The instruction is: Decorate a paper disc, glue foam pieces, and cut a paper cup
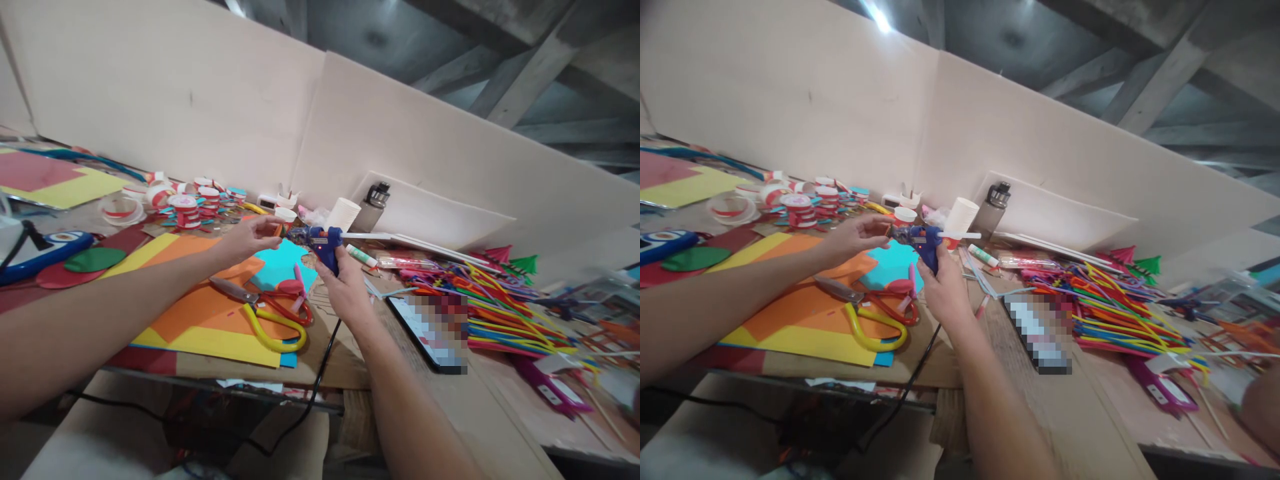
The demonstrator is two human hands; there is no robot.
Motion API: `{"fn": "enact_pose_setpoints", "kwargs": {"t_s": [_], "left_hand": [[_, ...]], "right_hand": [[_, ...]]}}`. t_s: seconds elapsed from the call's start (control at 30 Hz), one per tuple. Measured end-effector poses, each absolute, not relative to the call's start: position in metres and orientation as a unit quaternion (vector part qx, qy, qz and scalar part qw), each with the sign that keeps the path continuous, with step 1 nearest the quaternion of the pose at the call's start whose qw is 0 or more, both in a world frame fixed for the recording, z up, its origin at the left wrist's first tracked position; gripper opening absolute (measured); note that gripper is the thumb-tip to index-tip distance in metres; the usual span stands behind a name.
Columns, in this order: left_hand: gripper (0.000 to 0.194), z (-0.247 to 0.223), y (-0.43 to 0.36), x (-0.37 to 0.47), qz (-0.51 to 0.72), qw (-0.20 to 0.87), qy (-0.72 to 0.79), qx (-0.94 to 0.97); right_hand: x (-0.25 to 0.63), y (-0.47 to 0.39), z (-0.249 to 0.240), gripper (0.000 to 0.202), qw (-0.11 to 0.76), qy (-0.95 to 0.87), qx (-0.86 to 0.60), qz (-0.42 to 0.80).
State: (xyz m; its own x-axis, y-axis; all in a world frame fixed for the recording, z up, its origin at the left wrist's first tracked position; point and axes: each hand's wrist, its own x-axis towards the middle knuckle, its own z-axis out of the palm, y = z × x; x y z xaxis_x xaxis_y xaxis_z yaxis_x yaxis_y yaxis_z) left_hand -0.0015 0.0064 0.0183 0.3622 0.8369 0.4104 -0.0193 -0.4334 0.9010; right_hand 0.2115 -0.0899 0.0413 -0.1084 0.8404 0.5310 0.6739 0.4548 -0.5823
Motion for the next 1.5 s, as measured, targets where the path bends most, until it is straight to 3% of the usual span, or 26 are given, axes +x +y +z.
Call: {"fn": "enact_pose_setpoints", "kwargs": {"t_s": [0.8,1.5], "left_hand": [[0.054,0.013,0.017,-0.004,0.435,0.404,0.309,0.743],[0.055,0.010,0.015,-0.003,0.425,0.430,0.258,0.753]], "right_hand": [[0.211,-0.093,0.044,0.035,0.391,-0.738,-0.543,0.085],[0.213,-0.093,0.045,0.034,0.419,-0.718,-0.552,0.062]]}}
